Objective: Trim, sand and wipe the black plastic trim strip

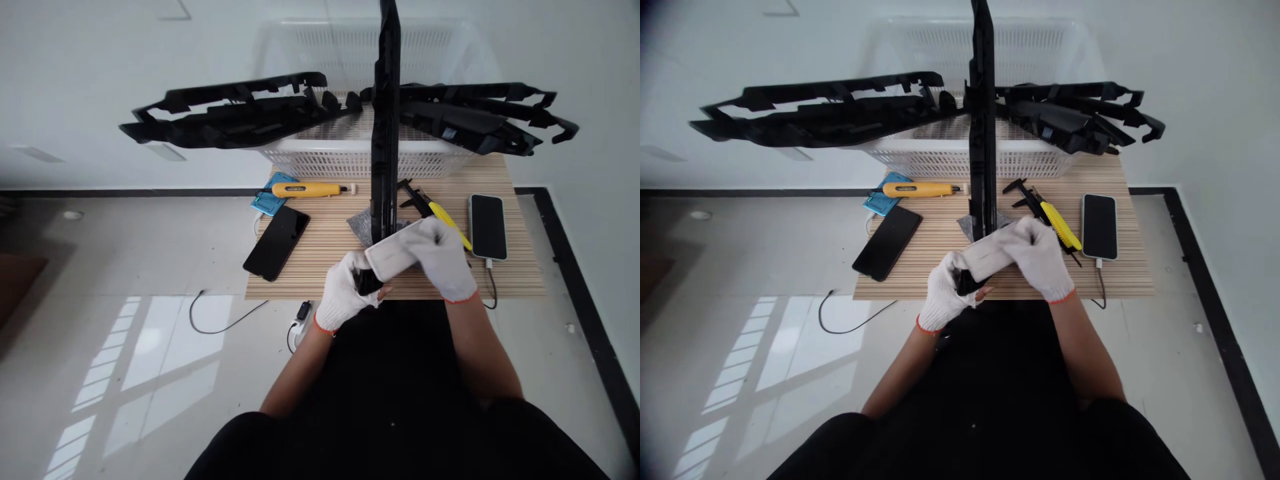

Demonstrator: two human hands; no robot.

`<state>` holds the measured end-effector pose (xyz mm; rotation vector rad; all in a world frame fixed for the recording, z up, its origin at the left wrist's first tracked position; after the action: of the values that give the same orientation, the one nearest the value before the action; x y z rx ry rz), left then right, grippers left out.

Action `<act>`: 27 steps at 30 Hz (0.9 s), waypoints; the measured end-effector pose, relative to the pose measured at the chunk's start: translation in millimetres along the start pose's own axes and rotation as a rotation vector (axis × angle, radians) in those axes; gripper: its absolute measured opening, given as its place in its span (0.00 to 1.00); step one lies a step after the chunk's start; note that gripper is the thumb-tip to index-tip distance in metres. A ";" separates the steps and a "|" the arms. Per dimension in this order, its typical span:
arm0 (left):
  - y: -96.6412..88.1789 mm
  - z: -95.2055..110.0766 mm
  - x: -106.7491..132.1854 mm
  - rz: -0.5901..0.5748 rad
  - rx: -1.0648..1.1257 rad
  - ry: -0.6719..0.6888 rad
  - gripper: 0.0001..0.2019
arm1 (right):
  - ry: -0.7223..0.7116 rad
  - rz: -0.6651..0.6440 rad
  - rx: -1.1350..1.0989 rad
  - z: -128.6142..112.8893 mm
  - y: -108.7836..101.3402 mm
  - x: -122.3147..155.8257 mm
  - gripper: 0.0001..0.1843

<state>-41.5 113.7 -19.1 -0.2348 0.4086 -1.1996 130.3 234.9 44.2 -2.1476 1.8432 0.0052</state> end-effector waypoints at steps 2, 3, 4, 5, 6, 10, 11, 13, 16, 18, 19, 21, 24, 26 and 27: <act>-0.4 -0.1 0.9 0.007 0.022 -0.007 0.23 | -0.028 0.129 0.072 1.8 -9.9 -5.1 0.28; -0.3 0.6 1.2 0.006 0.037 -0.005 0.23 | -0.044 0.257 0.085 2.1 -16.8 -6.0 0.28; -0.2 1.4 1.5 0.005 0.047 0.000 0.24 | -0.047 0.333 0.072 2.7 -21.2 -6.3 0.28; 0.0 2.1 1.8 0.003 0.047 0.004 0.24 | -0.034 0.331 0.041 3.7 -22.0 -6.9 0.28; -0.1 2.3 1.9 0.006 0.037 0.003 0.23 | -0.008 0.253 -0.002 4.9 -19.2 -7.9 0.28; -1.1 1.8 2.2 0.025 -0.023 0.014 0.21 | -0.010 0.102 0.025 2.7 -9.4 -7.5 0.27; -0.9 1.7 2.2 0.017 -0.018 0.017 0.21 | -0.031 0.196 0.039 1.3 -11.7 -7.0 0.28; -0.5 1.7 2.3 0.012 -0.014 0.020 0.22 | -0.038 0.251 0.049 0.5 -11.3 -7.0 0.28; -1.2 1.1 2.9 0.041 -0.054 0.009 0.24 | -0.010 0.033 0.063 2.2 0.0 -9.6 0.27; -0.9 1.1 3.3 0.042 -0.062 0.016 0.22 | -0.022 0.088 0.088 2.8 -2.0 -10.5 0.27; -0.4 1.2 3.4 0.035 -0.058 0.021 0.21 | -0.024 0.173 0.078 3.6 -5.8 -10.7 0.27; 0.1 1.5 3.1 0.027 -0.071 0.020 0.22 | 0.004 0.194 0.039 7.5 -8.2 -11.4 0.26; -0.8 2.0 2.2 0.046 -0.147 -0.003 0.24 | 0.049 0.051 0.034 12.9 -4.7 -11.6 0.26; -0.2 3.1 2.1 0.037 -0.146 0.007 0.23 | 0.048 0.152 0.041 13.4 -8.8 -9.6 0.27; 0.6 3.5 2.2 0.028 -0.131 0.019 0.22 | 0.059 0.217 0.003 13.9 -10.9 -8.1 0.27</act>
<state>-38.8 111.7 -16.5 -0.3298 0.5058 -1.1494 142.2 247.3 35.1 -1.9548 2.0999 -0.0129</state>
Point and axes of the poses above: each hand's wrist, its own x-axis away from the middle knuckle, its own y-axis out of the palm, z = x × y, the point moved 4 cm from there along -x, towards the middle knuckle, and after that the axes turned 1 degree about -x, right-handed, at the moved point
